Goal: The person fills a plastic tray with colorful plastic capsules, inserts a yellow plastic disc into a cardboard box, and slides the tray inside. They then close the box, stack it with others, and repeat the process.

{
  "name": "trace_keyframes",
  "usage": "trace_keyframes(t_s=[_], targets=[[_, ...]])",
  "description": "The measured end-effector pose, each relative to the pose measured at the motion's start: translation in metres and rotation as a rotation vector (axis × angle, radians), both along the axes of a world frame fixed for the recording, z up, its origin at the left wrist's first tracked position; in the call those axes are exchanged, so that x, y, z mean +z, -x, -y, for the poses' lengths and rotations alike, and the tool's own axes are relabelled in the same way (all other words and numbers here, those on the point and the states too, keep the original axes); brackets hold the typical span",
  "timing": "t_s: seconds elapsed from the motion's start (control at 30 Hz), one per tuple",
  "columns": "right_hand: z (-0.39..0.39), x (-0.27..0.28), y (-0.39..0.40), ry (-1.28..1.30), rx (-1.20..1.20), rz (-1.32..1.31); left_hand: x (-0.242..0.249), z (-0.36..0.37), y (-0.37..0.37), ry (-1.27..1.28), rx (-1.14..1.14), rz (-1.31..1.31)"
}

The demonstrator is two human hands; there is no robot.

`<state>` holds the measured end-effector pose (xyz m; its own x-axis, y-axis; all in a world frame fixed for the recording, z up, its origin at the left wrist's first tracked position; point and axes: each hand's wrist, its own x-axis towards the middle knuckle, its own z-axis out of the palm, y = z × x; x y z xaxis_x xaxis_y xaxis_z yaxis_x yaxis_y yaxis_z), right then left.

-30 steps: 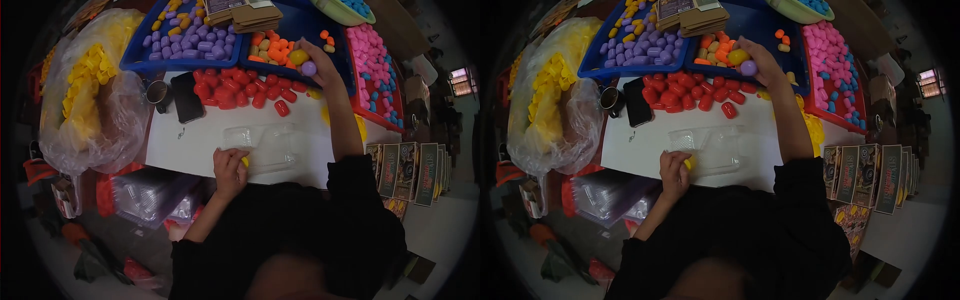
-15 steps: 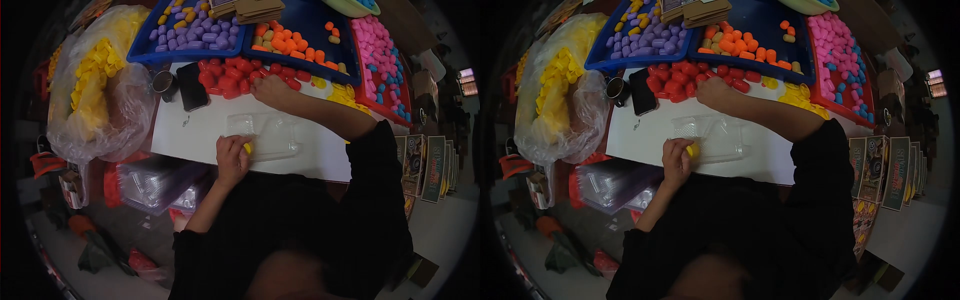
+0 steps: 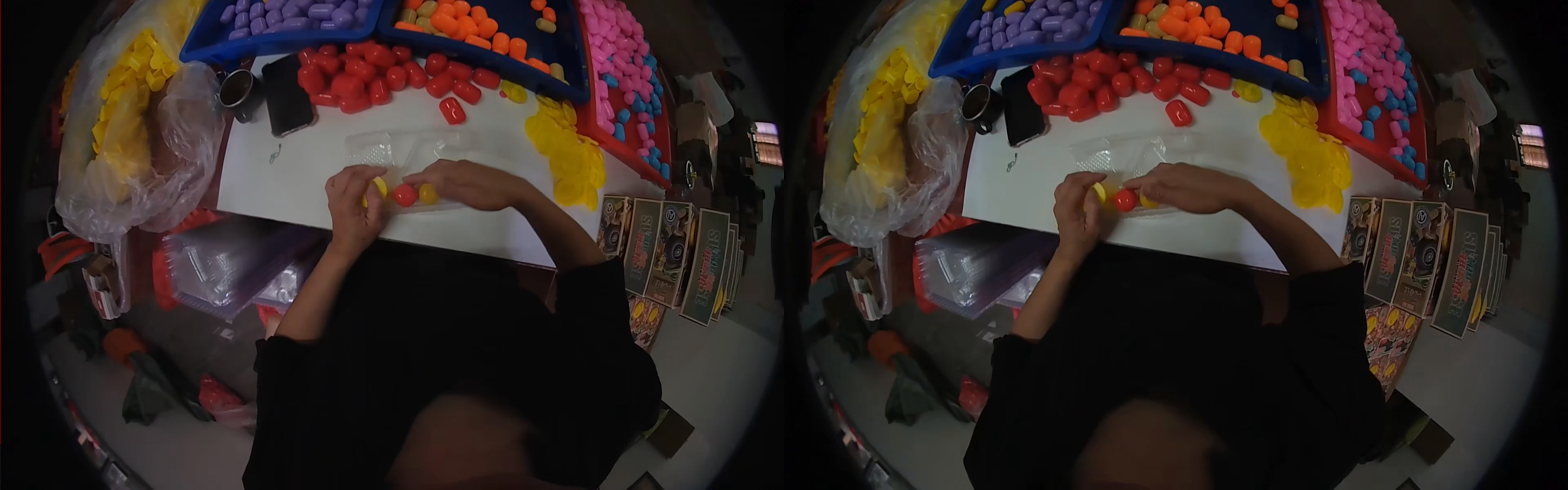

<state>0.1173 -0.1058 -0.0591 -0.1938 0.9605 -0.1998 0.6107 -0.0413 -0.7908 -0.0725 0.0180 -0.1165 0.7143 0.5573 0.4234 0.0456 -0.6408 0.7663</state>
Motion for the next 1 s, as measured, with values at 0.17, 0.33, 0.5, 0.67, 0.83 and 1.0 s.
trace_keyframes(t_s=[0.17, 0.33, 0.5, 0.67, 0.83, 1.0], targets=[[0.005, -0.015, -0.005, 0.325, -0.24, -0.401, 0.001, -0.003, 0.003, 0.098, -0.077, -0.067], [0.01, 0.014, -0.01, 0.216, -0.159, -0.191, 0.057, -0.045, -0.034, -0.061, -0.062, 0.11], [0.069, 0.044, -0.072, -0.321, -0.476, -0.413, 0.087, -0.108, -0.191, -0.419, -0.333, -0.07], [0.14, 0.063, -0.141, -0.711, -1.455, -0.135, 0.04, -0.137, -0.311, -0.457, -0.467, -0.739], [0.227, -0.004, -0.243, -0.396, -1.7, 0.796, 0.03, -0.14, -0.332, -0.313, -0.687, -0.781], [0.207, -0.046, -0.322, -0.004, -1.563, 0.918, 0.042, -0.124, -0.31, -0.408, -0.514, -0.62]])
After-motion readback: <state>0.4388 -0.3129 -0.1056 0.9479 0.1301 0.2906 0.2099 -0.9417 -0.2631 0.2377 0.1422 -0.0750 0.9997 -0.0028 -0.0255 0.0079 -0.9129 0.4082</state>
